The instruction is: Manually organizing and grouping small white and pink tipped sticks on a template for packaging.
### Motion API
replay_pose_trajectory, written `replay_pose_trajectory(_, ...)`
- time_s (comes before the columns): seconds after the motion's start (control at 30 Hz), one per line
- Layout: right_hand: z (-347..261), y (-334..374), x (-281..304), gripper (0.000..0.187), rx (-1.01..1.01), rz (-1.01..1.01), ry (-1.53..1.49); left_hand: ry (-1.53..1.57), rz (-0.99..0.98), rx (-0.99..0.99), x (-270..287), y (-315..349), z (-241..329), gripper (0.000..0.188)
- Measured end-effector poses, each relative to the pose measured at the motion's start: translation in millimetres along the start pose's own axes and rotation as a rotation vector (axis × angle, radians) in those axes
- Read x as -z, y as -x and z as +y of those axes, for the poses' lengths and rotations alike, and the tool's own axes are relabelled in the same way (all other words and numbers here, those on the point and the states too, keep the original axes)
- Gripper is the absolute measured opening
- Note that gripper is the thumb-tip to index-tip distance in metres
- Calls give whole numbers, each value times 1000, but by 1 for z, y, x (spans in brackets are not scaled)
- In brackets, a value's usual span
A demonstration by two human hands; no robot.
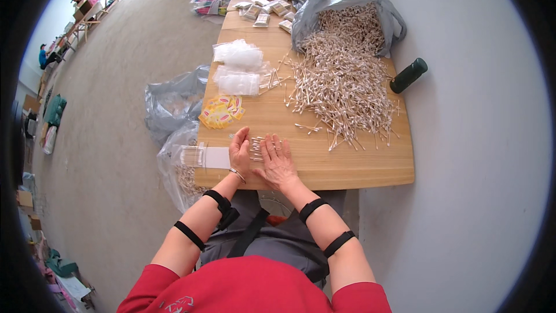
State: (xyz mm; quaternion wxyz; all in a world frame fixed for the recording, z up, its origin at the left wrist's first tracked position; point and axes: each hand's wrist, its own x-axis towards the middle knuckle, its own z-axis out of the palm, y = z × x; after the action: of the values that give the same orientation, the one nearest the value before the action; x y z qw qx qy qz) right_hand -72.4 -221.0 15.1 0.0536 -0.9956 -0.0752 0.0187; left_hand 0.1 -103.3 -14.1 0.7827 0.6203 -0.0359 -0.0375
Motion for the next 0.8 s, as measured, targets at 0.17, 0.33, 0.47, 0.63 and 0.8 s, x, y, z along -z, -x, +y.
replay_pose_trajectory(0.17, 17, -6, 6, 95, -25, 167, -60, -18, 5, 22, -2, 1, 1, 38)
replay_pose_trajectory(0.33, 26, -8, 8, 90, -111, 340, -234, -23, 14, 9, 2, 2, 2, 38)
replay_pose_trajectory(0.47, 28, -5, -11, 72, -276, 564, -718, 26, 32, 6, -4, -2, 6, 38)
replay_pose_trajectory(0.63, 13, -20, -12, 59, -316, 621, -892, 51, -9, 21, -4, -1, 4, 38)
replay_pose_trajectory(0.8, 0, -33, -15, 60, -158, 514, -923, 36, -98, 45, -4, 2, 0, 40)
